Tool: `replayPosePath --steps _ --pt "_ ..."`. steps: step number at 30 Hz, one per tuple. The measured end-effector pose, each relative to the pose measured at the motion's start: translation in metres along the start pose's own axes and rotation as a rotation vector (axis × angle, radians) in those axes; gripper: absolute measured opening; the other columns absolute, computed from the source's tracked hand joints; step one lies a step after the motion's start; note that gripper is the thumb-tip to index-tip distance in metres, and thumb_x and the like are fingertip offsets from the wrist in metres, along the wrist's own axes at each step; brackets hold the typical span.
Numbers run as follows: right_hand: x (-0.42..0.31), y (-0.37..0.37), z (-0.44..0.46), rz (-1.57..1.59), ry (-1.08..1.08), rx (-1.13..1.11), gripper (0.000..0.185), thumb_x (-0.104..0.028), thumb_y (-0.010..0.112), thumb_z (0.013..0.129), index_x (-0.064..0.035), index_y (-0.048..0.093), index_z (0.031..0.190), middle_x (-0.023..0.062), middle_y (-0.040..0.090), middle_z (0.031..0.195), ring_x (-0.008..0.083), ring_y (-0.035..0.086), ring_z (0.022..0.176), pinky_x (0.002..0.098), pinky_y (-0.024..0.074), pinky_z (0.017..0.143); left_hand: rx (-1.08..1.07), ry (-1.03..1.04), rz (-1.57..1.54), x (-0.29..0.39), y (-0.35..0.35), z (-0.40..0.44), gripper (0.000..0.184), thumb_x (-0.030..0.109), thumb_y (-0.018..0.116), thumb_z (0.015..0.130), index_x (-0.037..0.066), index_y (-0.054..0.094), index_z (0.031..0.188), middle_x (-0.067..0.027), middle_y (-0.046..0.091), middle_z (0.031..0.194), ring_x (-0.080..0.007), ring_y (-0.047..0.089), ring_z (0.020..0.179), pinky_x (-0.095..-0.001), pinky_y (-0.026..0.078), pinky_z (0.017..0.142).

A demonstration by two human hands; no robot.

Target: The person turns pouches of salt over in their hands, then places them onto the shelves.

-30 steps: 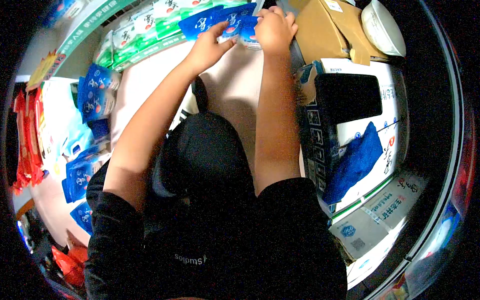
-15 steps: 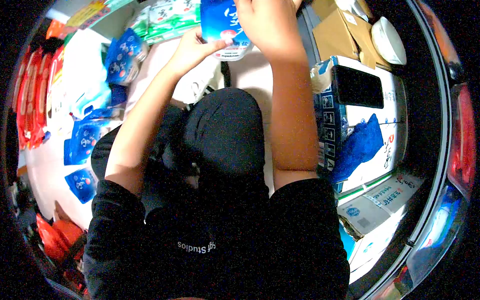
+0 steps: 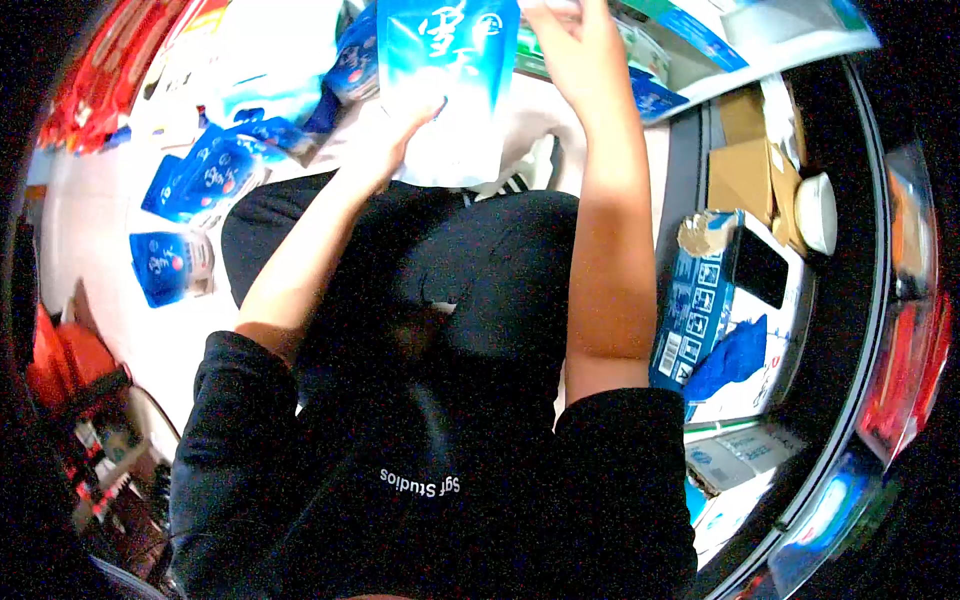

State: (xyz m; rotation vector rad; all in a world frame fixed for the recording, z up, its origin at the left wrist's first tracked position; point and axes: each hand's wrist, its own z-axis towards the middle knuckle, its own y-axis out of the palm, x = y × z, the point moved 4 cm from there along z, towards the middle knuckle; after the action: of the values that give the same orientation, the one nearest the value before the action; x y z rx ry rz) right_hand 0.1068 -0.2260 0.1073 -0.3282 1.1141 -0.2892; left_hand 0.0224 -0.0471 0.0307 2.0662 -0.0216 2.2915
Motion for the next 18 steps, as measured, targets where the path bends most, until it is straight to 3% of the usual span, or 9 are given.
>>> replayPosePath --steps 1,2,6,7,8,10,14,16,18 --pt "0.002 0.015 -0.008 0.11 0.107 -0.032 0.031 -0.029 0.055 0.08 -0.0057 0.054 0.101 0.0066 0.059 0.086 0.0153 0.054 0.081 0.0304 0.0412 0.07 0.055 -0.026 -0.067 -0.017 -0.01 -0.001 0.029 0.021 0.056 0.078 -0.002 0.059 0.094 -0.0106 0.062 0.087 -0.0142 0.058 0.076 -0.0261 0.045 0.069" --pt "0.008 0.027 -0.017 0.138 0.242 -0.144 0.042 -0.034 0.053 0.082 0.0012 0.048 0.103 0.0066 0.058 0.079 0.0113 0.055 0.065 0.0227 0.0425 0.055 0.108 -0.051 -0.133 -0.024 -0.019 -0.002 0.029 0.023 0.053 0.08 -0.002 0.059 0.095 -0.0106 0.062 0.088 -0.015 0.058 0.078 -0.0265 0.044 0.07" --pt "0.023 0.08 -0.056 0.387 0.531 -0.274 0.039 -0.038 0.049 0.083 -0.0018 0.054 0.097 0.0053 0.059 0.077 0.0109 0.055 0.059 0.0229 0.0436 0.048 0.142 -0.043 0.035 -0.035 -0.043 -0.007 0.03 0.025 0.049 0.082 0.0 0.059 0.095 -0.0101 0.062 0.089 -0.016 0.058 0.078 -0.0265 0.044 0.071" --pt "0.018 0.091 -0.066 0.465 0.602 -0.265 0.04 -0.039 0.046 0.084 -0.0016 0.056 0.096 0.005 0.059 0.079 0.011 0.056 0.062 0.0224 0.0445 0.053 0.155 -0.042 0.03 -0.034 -0.045 -0.007 0.03 0.025 0.05 0.081 -0.001 0.059 0.094 -0.0098 0.062 0.088 -0.0152 0.058 0.077 -0.0262 0.043 0.071" --pt "0.031 0.103 -0.069 0.54 0.534 -0.257 0.04 -0.036 0.047 0.085 0.001 0.055 0.098 0.005 0.059 0.081 0.0116 0.057 0.067 0.0222 0.0454 0.059 0.166 -0.042 0.025 -0.033 -0.045 -0.008 0.03 0.025 0.051 0.081 -0.002 0.059 0.092 -0.0095 0.062 0.086 -0.0145 0.058 0.076 -0.026 0.043 0.07" --pt "0.037 0.113 -0.083 0.702 0.664 -0.278 0.037 -0.031 0.047 0.085 0.0032 0.055 0.096 0.0056 0.059 0.084 0.0122 0.057 0.073 0.0218 0.0452 0.063 0.198 -0.116 -0.064 -0.029 -0.044 -0.009 0.029 0.024 0.051 0.081 -0.002 0.059 0.092 -0.0089 0.062 0.085 -0.0135 0.057 0.075 -0.0254 0.043 0.069" --pt "0.044 0.115 -0.097 0.701 0.78 -0.29 0.033 -0.028 0.05 0.083 0.0043 0.055 0.091 0.0087 0.059 0.078 0.0144 0.058 0.065 0.0224 0.046 0.056 0.193 -0.212 -0.232 -0.029 -0.047 -0.007 0.035 0.027 0.054 0.081 -0.004 0.056 0.096 -0.0085 0.059 0.085 -0.0129 0.056 0.074 -0.0247 0.044 0.067" --pt "0.036 0.116 -0.097 0.718 0.664 -0.647 0.03 -0.025 0.052 0.081 0.0049 0.054 0.087 0.0118 0.059 0.069 0.0162 0.058 0.053 0.0227 0.0443 0.046 0.213 -0.235 -0.295 -0.037 -0.047 -0.006 0.034 0.027 0.053 0.082 -0.004 0.055 0.096 -0.0094 0.059 0.084 -0.0136 0.056 0.072 -0.0252 0.045 0.065" --pt "0.034 0.12 -0.095 0.701 0.62 -0.685 0.034 -0.025 0.053 0.08 0.007 0.05 0.09 0.0145 0.059 0.068 0.0178 0.057 0.05 0.0233 0.0443 0.044 0.238 -0.255 -0.356 -0.04 -0.048 -0.006 0.034 0.028 0.052 0.082 -0.004 0.055 0.095 -0.0102 0.059 0.082 -0.0143 0.056 0.071 -0.0256 0.045 0.063"
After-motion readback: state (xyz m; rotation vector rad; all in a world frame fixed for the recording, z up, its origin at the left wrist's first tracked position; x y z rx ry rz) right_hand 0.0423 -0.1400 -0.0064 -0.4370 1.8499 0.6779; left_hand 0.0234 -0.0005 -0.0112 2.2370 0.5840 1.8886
